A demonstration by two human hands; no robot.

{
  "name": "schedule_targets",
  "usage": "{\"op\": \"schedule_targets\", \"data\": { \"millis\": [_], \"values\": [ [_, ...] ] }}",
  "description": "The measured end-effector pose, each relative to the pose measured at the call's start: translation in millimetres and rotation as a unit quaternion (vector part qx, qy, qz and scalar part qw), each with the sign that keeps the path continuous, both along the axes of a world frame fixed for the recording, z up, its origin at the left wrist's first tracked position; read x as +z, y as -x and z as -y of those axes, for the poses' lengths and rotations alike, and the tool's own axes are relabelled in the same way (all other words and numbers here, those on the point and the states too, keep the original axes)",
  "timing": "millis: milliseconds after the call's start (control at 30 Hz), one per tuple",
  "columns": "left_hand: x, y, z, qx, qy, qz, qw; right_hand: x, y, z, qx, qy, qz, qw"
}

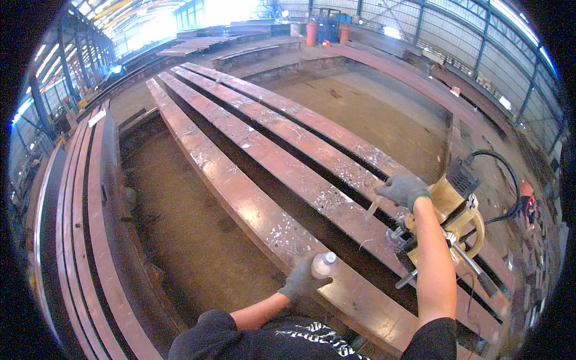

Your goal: The person uses a handheld drill press to drill holes into long metal beams. They repeatedly apply liquid from a white bottle onto the drilling area, then reposition the drill and continue drilling along the beam.

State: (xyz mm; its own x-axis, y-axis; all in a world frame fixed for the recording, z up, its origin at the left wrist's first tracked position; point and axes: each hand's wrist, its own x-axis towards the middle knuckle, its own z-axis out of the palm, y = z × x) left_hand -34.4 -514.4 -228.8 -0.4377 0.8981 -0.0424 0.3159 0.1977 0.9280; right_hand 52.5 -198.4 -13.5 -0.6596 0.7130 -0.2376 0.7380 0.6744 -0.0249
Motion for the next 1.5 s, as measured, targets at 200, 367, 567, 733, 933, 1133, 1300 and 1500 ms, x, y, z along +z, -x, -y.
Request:
{"op": "schedule_targets", "data": {
  "millis": [200,367,567,733,933,1133,1300,1500],
  "values": [
    [-17,-11,1,0.031,0.005,-0.05,0.998,-6,-1,-1,0.036,-0.043,-0.021,0.998],
    [-62,-14,1,0.061,-0.034,-0.114,0.991,-12,0,-6,0.054,-0.031,-0.053,0.997],
    [-69,-25,3,0.079,-0.016,-0.096,0.992,-31,4,-22,0.065,-0.029,-0.088,0.994],
    [-71,-31,12,0.099,-0.055,-0.094,0.989,-9,1,3,0.057,-0.019,-0.099,0.993],
    [-66,-35,50,0.144,0.002,-0.219,0.965,5,2,11,0.038,0.008,-0.017,0.999],
    [-139,7,123,0.146,0.037,-0.294,0.944,9,-2,14,0.038,0.007,-0.027,0.999],
    [-288,32,204,0.229,0.354,-0.058,0.905,6,1,18,0.026,0.01,-0.046,0.999],
    [-373,45,207,0.012,0.401,-0.118,0.908,-11,6,4,0.057,-0.037,-0.085,0.994]
  ]
}}
